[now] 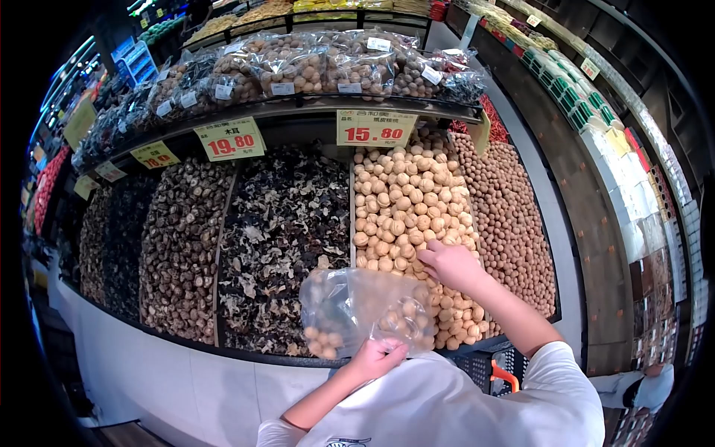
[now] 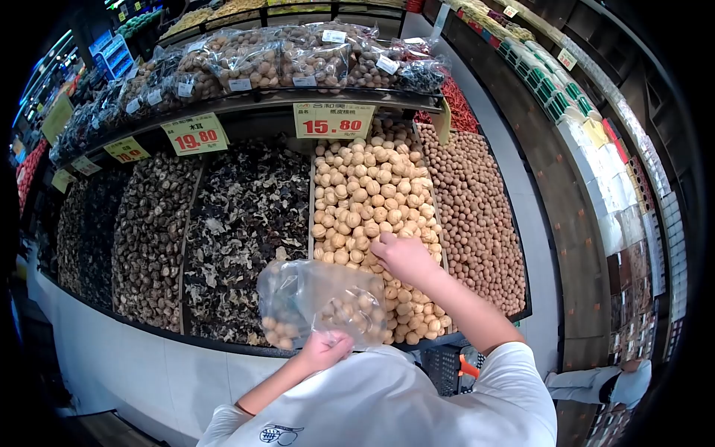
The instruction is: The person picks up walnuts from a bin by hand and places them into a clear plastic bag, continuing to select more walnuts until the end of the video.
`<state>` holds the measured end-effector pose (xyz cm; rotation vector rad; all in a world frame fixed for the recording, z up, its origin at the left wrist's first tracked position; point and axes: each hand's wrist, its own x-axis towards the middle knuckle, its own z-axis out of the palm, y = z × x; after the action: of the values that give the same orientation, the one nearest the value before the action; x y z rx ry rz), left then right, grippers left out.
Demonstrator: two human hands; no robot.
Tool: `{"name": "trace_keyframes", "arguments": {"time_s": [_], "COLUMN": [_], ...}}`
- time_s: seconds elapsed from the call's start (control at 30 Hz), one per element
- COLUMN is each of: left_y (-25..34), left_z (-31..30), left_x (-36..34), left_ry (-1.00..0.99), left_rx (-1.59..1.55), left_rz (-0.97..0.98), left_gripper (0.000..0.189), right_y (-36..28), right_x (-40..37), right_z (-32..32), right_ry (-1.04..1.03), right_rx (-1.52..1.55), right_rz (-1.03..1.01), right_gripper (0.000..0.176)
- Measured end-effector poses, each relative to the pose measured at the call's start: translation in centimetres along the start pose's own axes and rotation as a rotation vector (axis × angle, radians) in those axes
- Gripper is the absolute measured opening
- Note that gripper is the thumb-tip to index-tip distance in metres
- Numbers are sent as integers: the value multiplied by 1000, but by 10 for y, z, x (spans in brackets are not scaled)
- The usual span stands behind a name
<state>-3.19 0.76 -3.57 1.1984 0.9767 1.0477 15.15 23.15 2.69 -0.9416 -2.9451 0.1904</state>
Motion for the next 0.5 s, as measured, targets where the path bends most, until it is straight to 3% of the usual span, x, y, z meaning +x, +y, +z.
{"name": "trace_keyframes", "arguments": {"time_s": [0.27, 0.33, 0.37, 0.43, 0.5], "left_y": [3, 2, 2, 2, 2], "left_z": [4, 4, 5, 5, 6], "left_x": [-1, -1, -1, -1, 0], "left_ry": [45, 55, 59, 62, 59], "left_rx": [9, 1, -4, -1, 2], "left_rz": [-23, -30, -40, -29, -20], "left_gripper": [31, 31, 31, 31, 30], "right_y": [-9, -14, -9, 3, 10], "right_x": [-13, -18, -21, -24, -30], "right_z": [24, 17, 24, 33, 34], "right_ry": [133, 237, 236, 440, 379], "right_rx": [103, 308, 307, 475, 589], "right_rz": [199, 405, 403, 488, 567], "right_gripper": [22, 29, 29, 34, 37]}}
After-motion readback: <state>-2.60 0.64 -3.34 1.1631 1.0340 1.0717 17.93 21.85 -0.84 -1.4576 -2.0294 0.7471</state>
